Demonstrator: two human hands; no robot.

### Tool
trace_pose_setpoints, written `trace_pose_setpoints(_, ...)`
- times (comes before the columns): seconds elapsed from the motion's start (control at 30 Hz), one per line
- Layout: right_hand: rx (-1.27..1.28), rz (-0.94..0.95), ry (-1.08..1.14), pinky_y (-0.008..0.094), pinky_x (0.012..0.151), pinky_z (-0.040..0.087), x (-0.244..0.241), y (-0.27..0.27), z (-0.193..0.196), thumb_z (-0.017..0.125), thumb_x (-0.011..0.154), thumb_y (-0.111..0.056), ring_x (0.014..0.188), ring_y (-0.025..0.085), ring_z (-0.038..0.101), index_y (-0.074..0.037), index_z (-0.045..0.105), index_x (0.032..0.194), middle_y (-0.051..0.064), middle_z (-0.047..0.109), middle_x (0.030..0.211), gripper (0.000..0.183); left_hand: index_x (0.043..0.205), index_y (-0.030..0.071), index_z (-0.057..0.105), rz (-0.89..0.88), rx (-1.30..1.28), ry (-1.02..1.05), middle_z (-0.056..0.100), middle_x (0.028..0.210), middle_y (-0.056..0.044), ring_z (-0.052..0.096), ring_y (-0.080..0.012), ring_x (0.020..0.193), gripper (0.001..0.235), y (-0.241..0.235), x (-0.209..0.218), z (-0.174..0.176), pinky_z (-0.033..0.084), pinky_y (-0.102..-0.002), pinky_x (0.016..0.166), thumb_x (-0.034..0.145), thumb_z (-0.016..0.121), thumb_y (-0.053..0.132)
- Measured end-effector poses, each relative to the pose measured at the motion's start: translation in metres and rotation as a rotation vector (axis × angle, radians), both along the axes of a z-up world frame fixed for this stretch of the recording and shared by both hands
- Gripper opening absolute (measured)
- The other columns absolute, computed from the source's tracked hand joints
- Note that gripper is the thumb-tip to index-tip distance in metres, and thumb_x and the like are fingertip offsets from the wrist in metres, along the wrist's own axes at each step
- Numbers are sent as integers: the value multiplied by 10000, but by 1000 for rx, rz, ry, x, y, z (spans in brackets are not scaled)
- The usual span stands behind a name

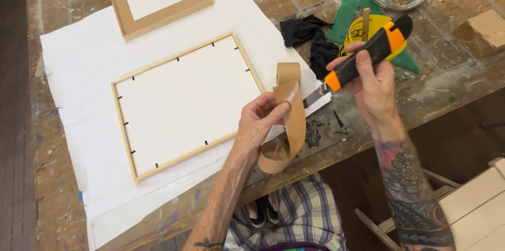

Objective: Applying water-activated paper tape to the back of a picture frame to seal it, involving cutting, wetting, and smoothing.

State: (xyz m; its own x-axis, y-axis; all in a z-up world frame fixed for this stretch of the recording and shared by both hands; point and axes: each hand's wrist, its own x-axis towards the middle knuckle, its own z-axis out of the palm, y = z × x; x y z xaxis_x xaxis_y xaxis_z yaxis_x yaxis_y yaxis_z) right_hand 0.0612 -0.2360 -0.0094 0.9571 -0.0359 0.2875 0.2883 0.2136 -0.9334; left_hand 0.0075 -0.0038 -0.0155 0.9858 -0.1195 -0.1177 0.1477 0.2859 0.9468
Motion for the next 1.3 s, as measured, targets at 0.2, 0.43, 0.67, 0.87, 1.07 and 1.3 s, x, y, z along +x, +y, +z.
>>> trace_pose_setpoints(0.2,-19,5,-31,243,599,645,8,-9,-3,456,1131,-324,794,208,752,-11,507,1278,249,719,1014,350,1106,75,759,10,16,8,742,898,-75,688,-151,816,304,7,-3,0,607,-297,726,864,829,246)
trace_pose_setpoints(0.43,34,64,-8,239,603,652,9,5,-8,479,1115,-264,798,195,754,-10,511,1293,247,723,1019,312,1094,67,765,20,9,-4,729,883,-73,680,-151,805,297,-2,3,-8,602,-296,729,854,841,225)
trace_pose_setpoints(0.67,106,85,20,361,831,663,6,20,-18,586,1038,-93,958,264,736,8,480,1331,288,693,1136,327,1078,98,779,37,-30,-18,747,874,-45,671,-106,788,285,-17,6,-30,589,-255,718,830,876,202)
trace_pose_setpoints(0.87,141,39,31,349,842,669,5,15,-19,591,1046,-127,953,246,750,-15,488,1320,282,697,1155,314,992,96,787,66,7,-40,749,810,3,656,-46,733,207,-15,2,-10,571,-191,660,829,875,187)
trace_pose_setpoints(1.07,149,21,37,391,844,667,3,16,-27,614,1031,-126,962,278,755,-10,484,1307,295,696,1157,327,973,82,791,67,14,-41,757,783,-12,683,-52,701,203,-19,5,-24,584,-187,626,819,882,179)
trace_pose_setpoints(1.3,164,-49,29,386,821,675,-3,16,-30,603,1043,-141,952,259,756,-29,476,1307,287,697,1158,313,900,115,791,67,54,-33,733,746,19,632,-20,667,167,-14,2,4,563,-169,612,791,897,183)
